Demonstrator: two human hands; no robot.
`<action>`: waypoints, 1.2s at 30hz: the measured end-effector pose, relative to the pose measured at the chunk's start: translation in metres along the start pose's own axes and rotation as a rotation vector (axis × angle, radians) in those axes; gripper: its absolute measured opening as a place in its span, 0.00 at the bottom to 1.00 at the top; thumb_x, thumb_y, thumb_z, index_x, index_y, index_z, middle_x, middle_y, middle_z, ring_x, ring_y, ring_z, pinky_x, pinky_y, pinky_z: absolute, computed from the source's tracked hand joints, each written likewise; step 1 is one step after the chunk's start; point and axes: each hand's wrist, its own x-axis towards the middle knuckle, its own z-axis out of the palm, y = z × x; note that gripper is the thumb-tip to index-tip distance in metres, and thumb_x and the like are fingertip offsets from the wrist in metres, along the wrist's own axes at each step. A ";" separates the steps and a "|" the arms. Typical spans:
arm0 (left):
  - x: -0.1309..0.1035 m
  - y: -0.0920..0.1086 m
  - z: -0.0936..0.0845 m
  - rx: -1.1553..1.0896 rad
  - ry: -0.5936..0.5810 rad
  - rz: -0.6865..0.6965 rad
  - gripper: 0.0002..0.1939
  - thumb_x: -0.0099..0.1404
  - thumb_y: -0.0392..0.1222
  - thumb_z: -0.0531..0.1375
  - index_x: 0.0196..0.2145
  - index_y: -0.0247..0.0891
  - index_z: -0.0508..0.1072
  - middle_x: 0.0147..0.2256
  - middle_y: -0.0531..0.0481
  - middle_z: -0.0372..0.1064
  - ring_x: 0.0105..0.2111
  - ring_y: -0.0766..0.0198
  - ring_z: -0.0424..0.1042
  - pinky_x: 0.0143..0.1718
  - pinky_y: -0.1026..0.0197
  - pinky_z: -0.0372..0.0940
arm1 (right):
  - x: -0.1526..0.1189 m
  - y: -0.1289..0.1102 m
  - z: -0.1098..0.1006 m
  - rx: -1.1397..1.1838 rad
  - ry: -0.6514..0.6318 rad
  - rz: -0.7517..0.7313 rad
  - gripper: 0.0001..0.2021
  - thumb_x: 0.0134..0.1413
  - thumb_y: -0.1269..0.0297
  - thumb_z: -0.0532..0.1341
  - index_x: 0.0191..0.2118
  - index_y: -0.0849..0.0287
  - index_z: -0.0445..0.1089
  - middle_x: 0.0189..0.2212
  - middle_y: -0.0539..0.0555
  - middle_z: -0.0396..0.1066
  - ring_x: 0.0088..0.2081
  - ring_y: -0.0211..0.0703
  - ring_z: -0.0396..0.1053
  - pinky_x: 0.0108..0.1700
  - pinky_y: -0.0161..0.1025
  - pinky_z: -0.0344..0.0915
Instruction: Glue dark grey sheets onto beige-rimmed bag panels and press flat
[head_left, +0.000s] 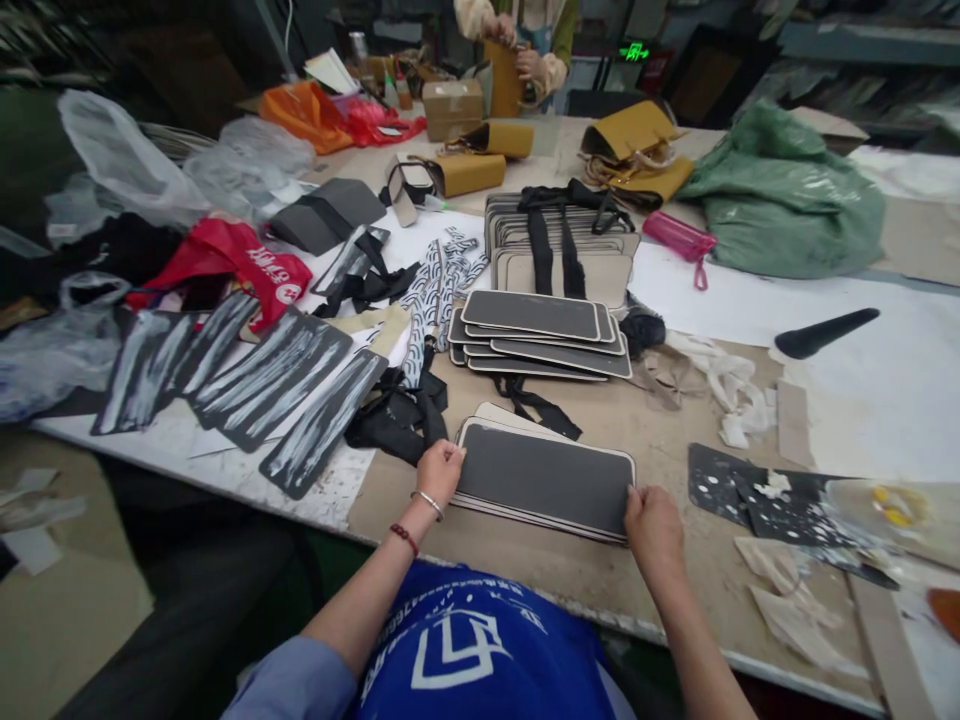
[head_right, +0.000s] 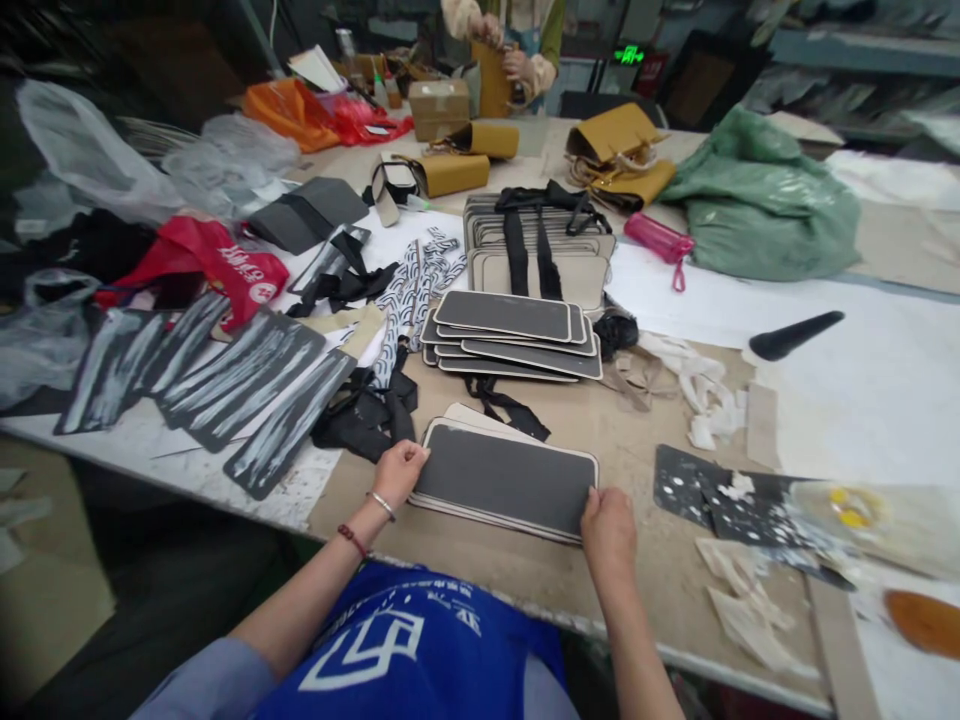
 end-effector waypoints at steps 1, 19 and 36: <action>0.001 -0.001 0.000 0.003 -0.005 0.002 0.09 0.52 0.40 0.55 0.17 0.38 0.64 0.17 0.55 0.63 0.22 0.67 0.64 0.26 0.66 0.55 | 0.000 0.000 0.000 0.000 0.005 -0.004 0.09 0.53 0.63 0.48 0.23 0.55 0.51 0.22 0.52 0.56 0.30 0.44 0.57 0.33 0.40 0.55; -0.002 -0.007 0.000 0.064 -0.047 0.114 0.08 0.58 0.40 0.51 0.22 0.40 0.60 0.22 0.55 0.61 0.27 0.65 0.62 0.32 0.64 0.56 | -0.007 -0.008 -0.002 -0.044 0.008 0.064 0.10 0.56 0.65 0.44 0.31 0.61 0.60 0.29 0.59 0.61 0.34 0.47 0.60 0.34 0.40 0.55; -0.009 -0.008 -0.003 -0.134 -0.103 0.053 0.11 0.57 0.48 0.48 0.24 0.39 0.59 0.24 0.55 0.60 0.25 0.67 0.64 0.23 0.65 0.62 | -0.008 -0.017 -0.015 0.034 -0.108 0.210 0.09 0.57 0.63 0.45 0.34 0.60 0.58 0.26 0.55 0.63 0.28 0.45 0.63 0.30 0.38 0.53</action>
